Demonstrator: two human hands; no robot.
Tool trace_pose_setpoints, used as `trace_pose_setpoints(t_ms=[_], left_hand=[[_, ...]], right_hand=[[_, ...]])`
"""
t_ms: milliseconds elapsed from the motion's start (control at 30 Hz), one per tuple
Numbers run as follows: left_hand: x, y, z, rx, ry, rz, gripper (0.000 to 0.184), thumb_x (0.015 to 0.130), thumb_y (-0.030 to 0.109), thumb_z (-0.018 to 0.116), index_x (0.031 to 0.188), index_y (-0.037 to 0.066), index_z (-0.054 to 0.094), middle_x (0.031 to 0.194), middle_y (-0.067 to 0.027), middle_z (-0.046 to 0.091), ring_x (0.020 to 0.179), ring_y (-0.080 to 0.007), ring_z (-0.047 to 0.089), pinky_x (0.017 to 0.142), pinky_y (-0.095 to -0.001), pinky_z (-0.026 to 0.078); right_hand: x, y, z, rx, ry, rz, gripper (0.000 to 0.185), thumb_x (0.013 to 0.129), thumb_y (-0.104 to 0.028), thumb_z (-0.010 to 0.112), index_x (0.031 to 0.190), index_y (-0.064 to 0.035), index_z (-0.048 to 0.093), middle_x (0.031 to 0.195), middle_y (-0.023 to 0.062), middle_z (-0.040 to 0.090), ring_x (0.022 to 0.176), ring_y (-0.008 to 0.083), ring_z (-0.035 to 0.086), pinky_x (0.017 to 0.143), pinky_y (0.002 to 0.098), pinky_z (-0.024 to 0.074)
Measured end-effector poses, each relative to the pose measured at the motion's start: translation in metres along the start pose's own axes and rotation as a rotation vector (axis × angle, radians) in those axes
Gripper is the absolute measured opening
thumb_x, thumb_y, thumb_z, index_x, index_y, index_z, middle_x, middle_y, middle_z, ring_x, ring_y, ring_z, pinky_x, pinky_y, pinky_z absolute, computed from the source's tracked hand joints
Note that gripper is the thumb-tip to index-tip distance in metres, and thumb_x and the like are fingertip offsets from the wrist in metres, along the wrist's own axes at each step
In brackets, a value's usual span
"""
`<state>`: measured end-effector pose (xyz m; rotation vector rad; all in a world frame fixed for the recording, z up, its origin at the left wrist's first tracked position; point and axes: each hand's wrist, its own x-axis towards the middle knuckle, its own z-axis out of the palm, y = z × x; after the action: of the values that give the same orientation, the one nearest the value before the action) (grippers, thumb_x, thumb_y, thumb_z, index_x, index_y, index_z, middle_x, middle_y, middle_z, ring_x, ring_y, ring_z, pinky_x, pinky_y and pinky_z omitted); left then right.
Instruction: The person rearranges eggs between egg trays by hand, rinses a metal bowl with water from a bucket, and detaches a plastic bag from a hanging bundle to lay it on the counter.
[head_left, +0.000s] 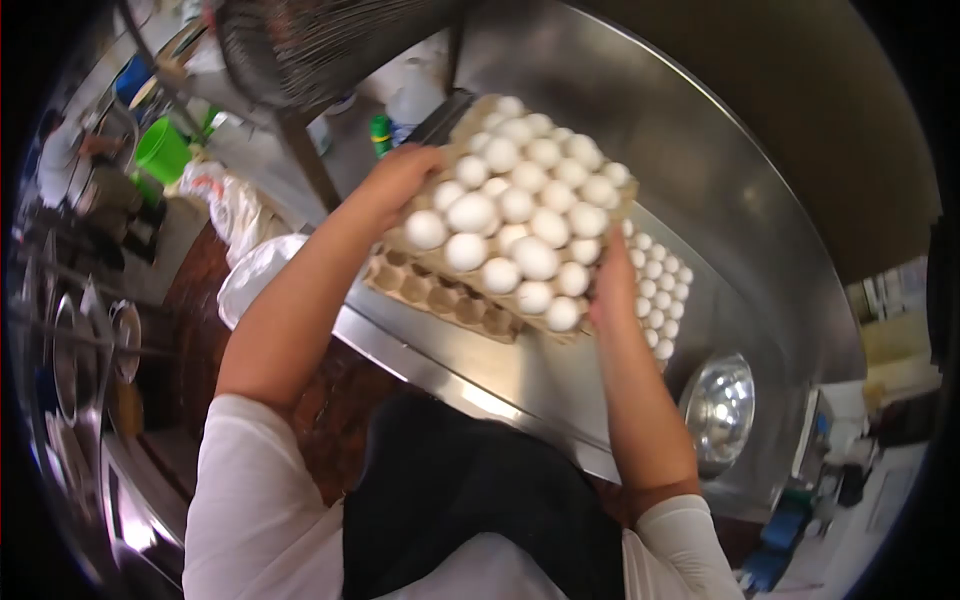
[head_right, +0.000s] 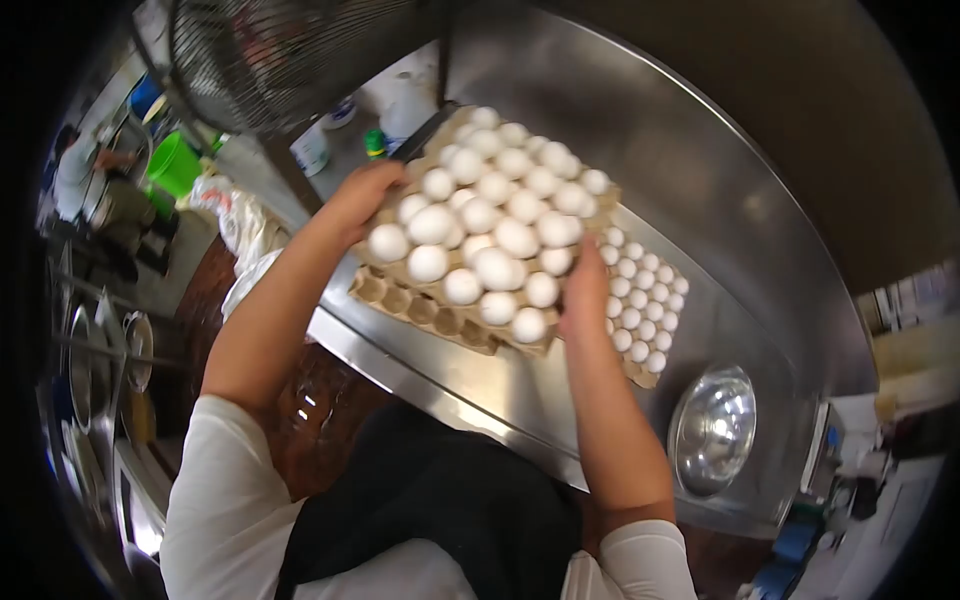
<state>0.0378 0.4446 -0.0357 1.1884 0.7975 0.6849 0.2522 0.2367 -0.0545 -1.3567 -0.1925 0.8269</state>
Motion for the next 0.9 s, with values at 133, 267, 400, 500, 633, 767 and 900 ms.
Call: trace_pose_setpoints(t_ms=[133,267,400,500,633,767,900], left_hand=[[-0.007,-0.031,-0.028,0.033,0.036,-0.073,0.02,0.079,0.018,0.064,0.093,0.003,0.064,0.092,-0.0081,0.063,0.086,-0.0201,0.059,0.079,-0.0331,0.049],[-0.005,-0.066,-0.05,0.016,0.051,-0.104,0.021,0.076,0.015,0.064,0.093,0.003,0.064,0.094,-0.0086,0.063,0.091,-0.0202,0.058,0.083,-0.0327,0.048],[-0.008,-0.082,-0.055,0.011,0.07,-0.115,0.025,0.074,0.015,0.064,0.096,0.002,0.065,0.096,-0.0088,0.062,0.093,-0.0206,0.057,0.085,-0.0316,0.046],[0.0,-0.097,-0.061,0.014,0.098,-0.095,0.028,0.074,0.015,0.064,0.098,0.002,0.065,0.098,-0.0092,0.062,0.093,-0.0208,0.057,0.086,-0.0312,0.046],[0.01,-0.105,-0.067,-0.014,0.06,-0.121,0.031,0.074,0.015,0.064,0.103,0.003,0.063,0.099,-0.0095,0.061,0.094,-0.0203,0.057,0.084,-0.0314,0.047],[0.021,-0.111,-0.072,-0.029,0.058,-0.136,0.031,0.075,0.015,0.065,0.104,0.003,0.063,0.099,-0.0086,0.061,0.096,-0.0195,0.056,0.084,-0.0311,0.047],[0.023,-0.111,-0.073,0.059,0.031,-0.121,0.031,0.078,0.014,0.063,0.107,0.004,0.059,0.097,-0.0078,0.06,0.091,-0.0185,0.058,0.079,-0.0319,0.049]], right_hand=[[-0.011,0.029,0.006,-0.061,0.092,-0.035,0.062,0.102,-0.047,0.048,0.139,0.0026,0.048,0.139,0.0155,0.053,0.126,0.0266,0.051,0.109,0.0399,0.0387],[-0.013,0.056,0.007,-0.12,0.153,-0.043,0.059,0.102,-0.044,0.05,0.133,0.0059,0.052,0.135,0.0156,0.054,0.123,0.0238,0.049,0.108,0.0362,0.0356],[-0.001,0.082,0.0,-0.089,0.14,-0.081,0.058,0.101,-0.044,0.052,0.129,0.0066,0.054,0.13,0.0143,0.056,0.119,0.0225,0.049,0.106,0.0347,0.0356],[0.009,0.088,0.0,-0.093,0.134,-0.085,0.054,0.1,-0.045,0.054,0.121,0.0044,0.057,0.119,0.0107,0.057,0.11,0.0205,0.049,0.1,0.0338,0.0376],[0.016,0.086,0.002,-0.067,0.075,-0.096,0.044,0.1,-0.045,0.055,0.105,-0.0012,0.059,0.099,0.0044,0.055,0.093,0.0165,0.047,0.089,0.0319,0.0394],[0.013,0.078,0.012,-0.106,0.117,-0.045,0.041,0.099,-0.045,0.056,0.1,-0.0042,0.058,0.092,0.0018,0.051,0.087,0.0148,0.044,0.083,0.0305,0.0384],[0.016,0.081,0.009,-0.103,0.084,0.016,0.04,0.099,-0.044,0.056,0.106,-0.0044,0.057,0.098,0.003,0.053,0.091,0.0164,0.047,0.088,0.0318,0.04]])
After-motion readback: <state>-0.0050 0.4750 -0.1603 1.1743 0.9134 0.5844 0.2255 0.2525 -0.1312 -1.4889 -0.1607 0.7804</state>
